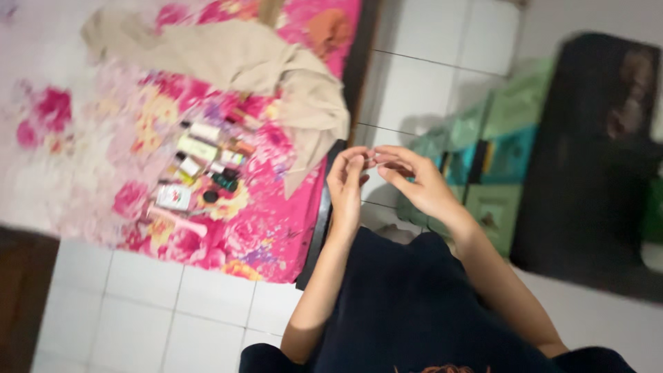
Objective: The person organizes cosmetics and personal care items from a bed into a compartmentalized organizer on a suitcase. They place a cloth, hair clips, a small box, and various tubes and bottles into the organizer's compartments.
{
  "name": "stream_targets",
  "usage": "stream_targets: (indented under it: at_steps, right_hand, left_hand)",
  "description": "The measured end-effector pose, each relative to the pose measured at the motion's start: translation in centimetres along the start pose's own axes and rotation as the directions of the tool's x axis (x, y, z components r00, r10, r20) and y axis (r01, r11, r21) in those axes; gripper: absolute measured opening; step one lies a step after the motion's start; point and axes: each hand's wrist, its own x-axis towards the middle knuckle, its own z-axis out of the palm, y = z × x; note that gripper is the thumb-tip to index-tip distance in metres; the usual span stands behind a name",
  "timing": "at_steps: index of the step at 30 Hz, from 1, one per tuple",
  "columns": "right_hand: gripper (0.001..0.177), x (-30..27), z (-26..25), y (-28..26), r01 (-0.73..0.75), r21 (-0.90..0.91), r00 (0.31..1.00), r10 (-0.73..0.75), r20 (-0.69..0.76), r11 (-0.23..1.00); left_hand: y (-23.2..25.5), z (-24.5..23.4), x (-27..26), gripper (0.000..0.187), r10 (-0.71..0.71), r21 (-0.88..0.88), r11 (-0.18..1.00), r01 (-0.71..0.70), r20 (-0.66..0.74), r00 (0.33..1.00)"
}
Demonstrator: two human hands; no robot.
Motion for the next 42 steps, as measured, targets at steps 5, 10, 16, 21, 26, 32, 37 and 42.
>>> stream_targets:
  at_steps: [5,10,16,21,26,32,37,42]
  right_hand:
    - [0.04,4.2,4.6,0.7,-0.093,-0.073,0.975,0.106,0.195,0.993]
    - [0.037,7.3,9.1,2.1,-0.052,-0.079,0.927,0.078,0.367,0.995]
    - [0.035,11.9,12.3,3.1,-0.061,-0.246,0.86,0.176,0.48,0.967]
    - [0.035,16.9,14.5,4.4,-0.043,-0.212,0.824,0.154,0.545,0.976]
    - [0.032,21.3,17.4,7.3,-0.01,-0.239,0.818,0.145,0.557,0.971]
    - [0.031,26.9,20.6,11.0,-0.017,-0.221,0.745,0.16,0.648,0.975]
    - [0.026,33.7,25.3,16.5,0.113,-0.314,0.718,0.14,0.682,0.943]
    - [0.03,39.7,31.0,21.3,0.187,-0.589,0.811,0.215,0.545,0.786]
  left_hand:
    - [-2.8,-7.7,1.1,0.023,0.08,-0.064,0.993,-0.096,-0.219,0.973]
    - [-3.2,-14.6,0.5,0.024,0.141,-0.038,0.984,-0.172,-0.411,0.901]
    - [-2.6,-20.2,-2.1,0.022,-0.018,-0.102,0.993,-0.066,-0.661,0.75]
    - [-4.1,-22.6,-2.3,0.022,-0.045,-0.152,0.983,-0.103,-0.746,0.664]
    - [-5.2,-23.0,-0.5,0.021,-0.083,-0.151,0.986,-0.065,-0.8,0.594]
    - [-7.1,-23.7,5.2,0.021,-0.081,-0.195,0.972,-0.128,-0.797,0.599]
    - [-8.6,-26.8,10.7,0.022,-0.028,-0.16,0.973,-0.169,-0.801,0.598]
    - [-10.7,-30.3,14.0,0.023,0.009,-0.061,0.992,-0.113,-0.846,0.533]
